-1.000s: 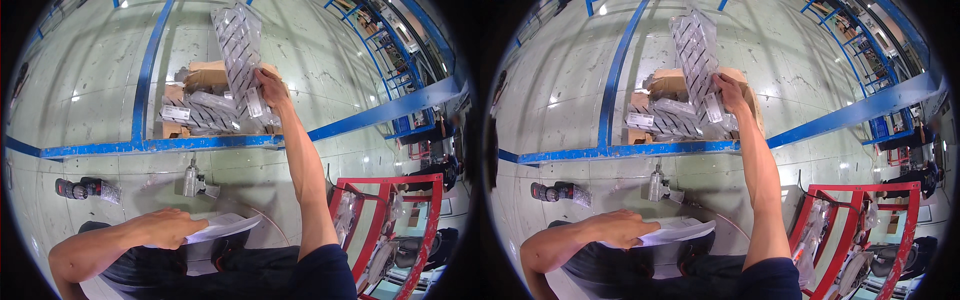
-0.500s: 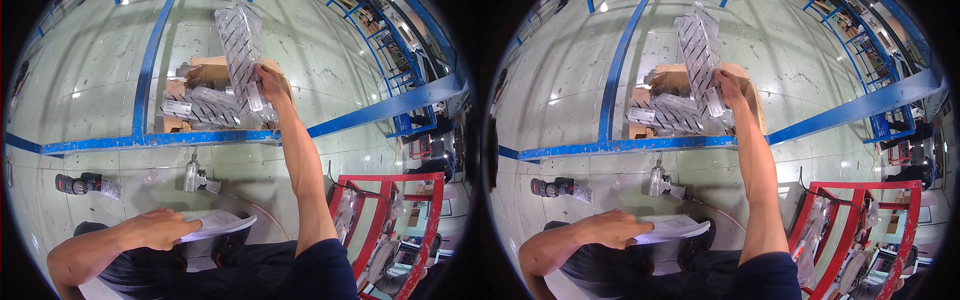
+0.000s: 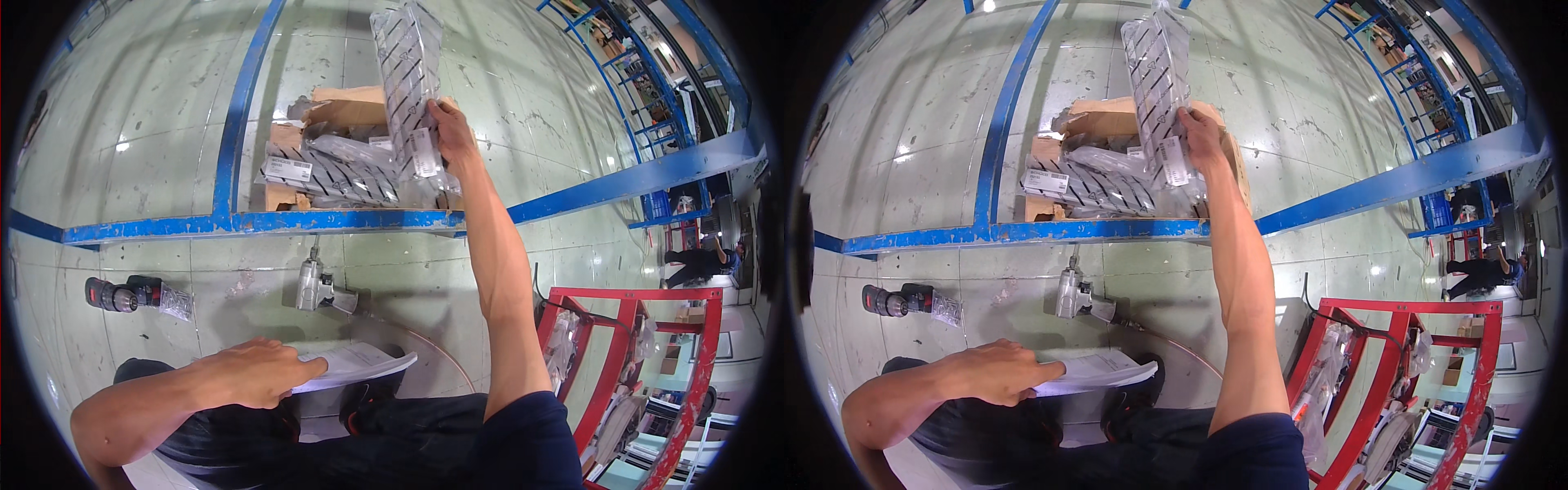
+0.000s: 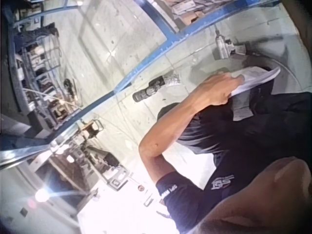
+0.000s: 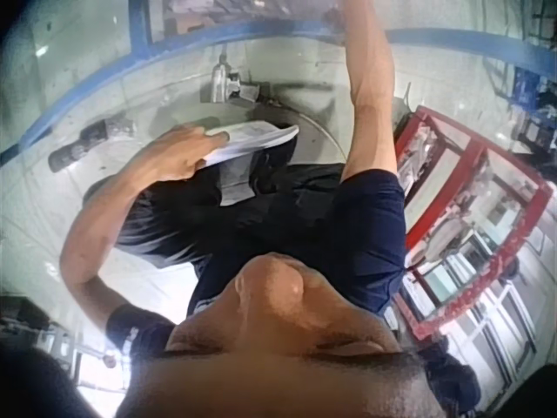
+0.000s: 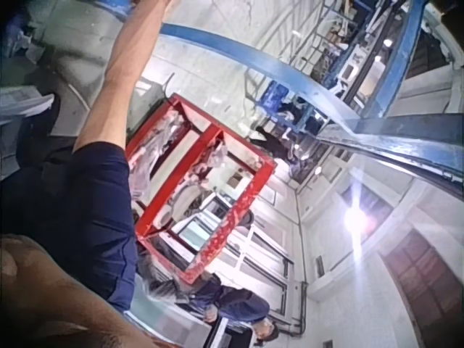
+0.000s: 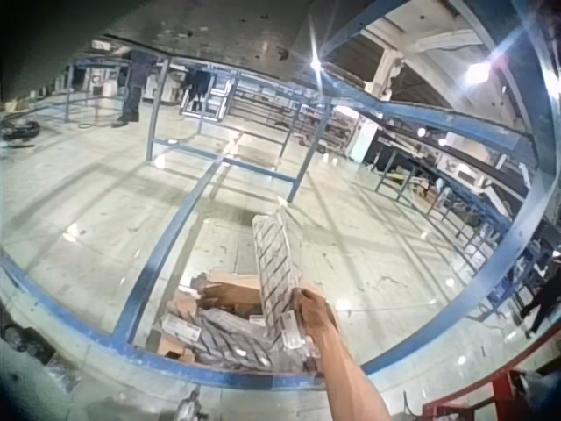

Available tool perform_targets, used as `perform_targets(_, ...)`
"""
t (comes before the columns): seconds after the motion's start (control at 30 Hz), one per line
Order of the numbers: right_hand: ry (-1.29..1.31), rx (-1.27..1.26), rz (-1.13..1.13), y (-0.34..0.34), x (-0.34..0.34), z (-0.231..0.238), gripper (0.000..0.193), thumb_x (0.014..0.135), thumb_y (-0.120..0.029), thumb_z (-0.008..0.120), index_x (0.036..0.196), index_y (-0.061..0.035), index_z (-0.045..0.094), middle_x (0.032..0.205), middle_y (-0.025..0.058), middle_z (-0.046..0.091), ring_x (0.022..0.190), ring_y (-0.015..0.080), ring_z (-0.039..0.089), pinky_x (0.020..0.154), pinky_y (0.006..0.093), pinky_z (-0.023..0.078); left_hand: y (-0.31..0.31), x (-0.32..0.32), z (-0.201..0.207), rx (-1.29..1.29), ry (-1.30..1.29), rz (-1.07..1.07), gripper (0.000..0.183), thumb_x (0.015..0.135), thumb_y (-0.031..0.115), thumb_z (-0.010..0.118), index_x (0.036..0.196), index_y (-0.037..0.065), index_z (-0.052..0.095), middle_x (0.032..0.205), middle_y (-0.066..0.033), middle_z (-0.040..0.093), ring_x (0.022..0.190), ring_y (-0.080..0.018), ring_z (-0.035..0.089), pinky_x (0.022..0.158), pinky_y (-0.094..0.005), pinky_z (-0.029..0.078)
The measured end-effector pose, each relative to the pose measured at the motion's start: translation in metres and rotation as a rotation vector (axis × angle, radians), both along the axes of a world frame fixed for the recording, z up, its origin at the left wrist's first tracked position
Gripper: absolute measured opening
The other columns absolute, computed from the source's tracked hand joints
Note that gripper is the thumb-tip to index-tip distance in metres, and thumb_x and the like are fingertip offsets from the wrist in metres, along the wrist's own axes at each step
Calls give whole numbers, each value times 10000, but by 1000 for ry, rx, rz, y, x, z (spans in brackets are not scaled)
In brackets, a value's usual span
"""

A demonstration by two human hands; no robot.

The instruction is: The person sorts metal parts from a box by hand, cross-referencing them with a technical manual.

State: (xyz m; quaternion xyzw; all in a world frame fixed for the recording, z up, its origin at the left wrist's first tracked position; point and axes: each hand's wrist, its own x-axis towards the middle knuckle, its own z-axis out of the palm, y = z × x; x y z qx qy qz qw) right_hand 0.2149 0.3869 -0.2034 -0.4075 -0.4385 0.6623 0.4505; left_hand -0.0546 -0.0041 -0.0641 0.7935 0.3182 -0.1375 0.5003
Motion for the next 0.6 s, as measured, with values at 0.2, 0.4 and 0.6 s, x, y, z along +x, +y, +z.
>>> perform_targets(0.2, -873, 560, -105, 26, 19, 47, 274, 952, -237, 623, 853, 13, 671, 677, 76, 609, 608, 160, 540, 584, 344, 428, -1, 0, 1, -6, 3, -5, 428, 714, -71, 644, 1112, 0, 504, 755, -209, 659, 818, -434, 668, 686, -540, 516)
perform_targets(0.4, -1053, 1028, 212, -10, -7, 44, 214, 919, -211, 604, 926, -8, 672, 888, 212, 675, 861, 410, 643, 745, 443, 491, -2, -1, 3, -39, 19, -14, 432, 718, -77, 640, 1120, 4, 506, 771, -213, 659, 836, -432, 665, 706, -535, 519)
perform_targets(0.6, -1057, 837, 726, -54, -39, 9, 327, 910, -340, 647, 972, -22, 692, 821, 178, 669, 757, 280, 617, 719, 375, 477, 1, 2, 11, -41, 29, -27, 431, 721, -89, 640, 1121, 3, 507, 763, -210, 638, 838, -430, 652, 737, -527, 523)
